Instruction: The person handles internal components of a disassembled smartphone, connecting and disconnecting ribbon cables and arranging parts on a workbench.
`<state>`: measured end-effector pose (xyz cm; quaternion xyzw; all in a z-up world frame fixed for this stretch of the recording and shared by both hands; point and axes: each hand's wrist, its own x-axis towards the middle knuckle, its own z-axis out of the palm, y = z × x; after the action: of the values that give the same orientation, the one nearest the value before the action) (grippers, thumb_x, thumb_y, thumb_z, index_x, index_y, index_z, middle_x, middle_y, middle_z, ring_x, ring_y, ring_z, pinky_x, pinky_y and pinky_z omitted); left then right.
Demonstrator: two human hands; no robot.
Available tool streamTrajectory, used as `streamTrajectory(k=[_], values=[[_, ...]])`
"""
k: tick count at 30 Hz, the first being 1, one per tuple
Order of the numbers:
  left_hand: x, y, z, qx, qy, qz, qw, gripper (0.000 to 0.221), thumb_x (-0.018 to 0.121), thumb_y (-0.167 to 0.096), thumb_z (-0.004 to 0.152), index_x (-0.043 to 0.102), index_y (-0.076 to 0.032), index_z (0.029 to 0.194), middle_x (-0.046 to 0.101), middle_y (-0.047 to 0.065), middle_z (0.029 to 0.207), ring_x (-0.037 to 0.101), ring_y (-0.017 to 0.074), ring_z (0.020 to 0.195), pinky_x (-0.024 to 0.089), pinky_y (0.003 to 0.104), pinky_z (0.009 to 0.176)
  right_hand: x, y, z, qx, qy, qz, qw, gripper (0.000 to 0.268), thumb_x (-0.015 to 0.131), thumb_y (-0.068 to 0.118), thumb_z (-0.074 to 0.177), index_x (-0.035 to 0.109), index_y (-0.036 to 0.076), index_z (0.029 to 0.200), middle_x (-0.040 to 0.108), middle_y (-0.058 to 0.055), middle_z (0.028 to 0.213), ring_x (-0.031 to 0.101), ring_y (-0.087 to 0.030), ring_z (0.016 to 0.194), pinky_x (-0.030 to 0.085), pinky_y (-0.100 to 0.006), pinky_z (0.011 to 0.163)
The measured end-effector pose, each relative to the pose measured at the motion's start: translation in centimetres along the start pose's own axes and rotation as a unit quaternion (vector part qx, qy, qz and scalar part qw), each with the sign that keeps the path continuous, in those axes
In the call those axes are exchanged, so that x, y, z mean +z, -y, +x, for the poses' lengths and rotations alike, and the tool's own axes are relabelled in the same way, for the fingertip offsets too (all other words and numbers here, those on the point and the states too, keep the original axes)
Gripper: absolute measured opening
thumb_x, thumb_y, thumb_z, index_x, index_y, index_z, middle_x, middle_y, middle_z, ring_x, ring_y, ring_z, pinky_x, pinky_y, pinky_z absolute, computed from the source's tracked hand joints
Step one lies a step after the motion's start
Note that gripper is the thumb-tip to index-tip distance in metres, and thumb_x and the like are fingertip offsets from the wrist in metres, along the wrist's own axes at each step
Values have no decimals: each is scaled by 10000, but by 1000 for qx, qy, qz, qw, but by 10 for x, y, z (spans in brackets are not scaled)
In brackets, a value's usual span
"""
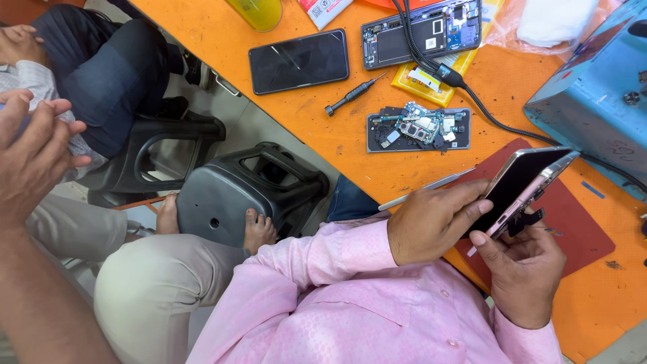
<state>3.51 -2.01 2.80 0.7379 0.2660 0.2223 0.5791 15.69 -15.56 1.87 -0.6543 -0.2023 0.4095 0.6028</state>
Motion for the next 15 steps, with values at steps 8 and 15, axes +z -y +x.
streamTrajectory(k=[8,15], values=[[5,0,-3,13,4,-12,1000,354,526,-237,1099,594,-55,1396,729,175,1061,733,345,958,584,426,806,0,-1,0,-8,-10,-27,1000,526,751,-71,889,570,-61,1382,653,-85,1197,651,-135,1097,577,-279,953],[5,-2,-5,11,11,-7,1000,344,510,-220,1109,593,-34,1387,732,167,1000,738,326,889,583,414,778,2,0,1,-18,-15,-6,1000,543,730,-90,862,550,-47,1373,661,-71,1216,664,-128,1115,586,-277,961]])
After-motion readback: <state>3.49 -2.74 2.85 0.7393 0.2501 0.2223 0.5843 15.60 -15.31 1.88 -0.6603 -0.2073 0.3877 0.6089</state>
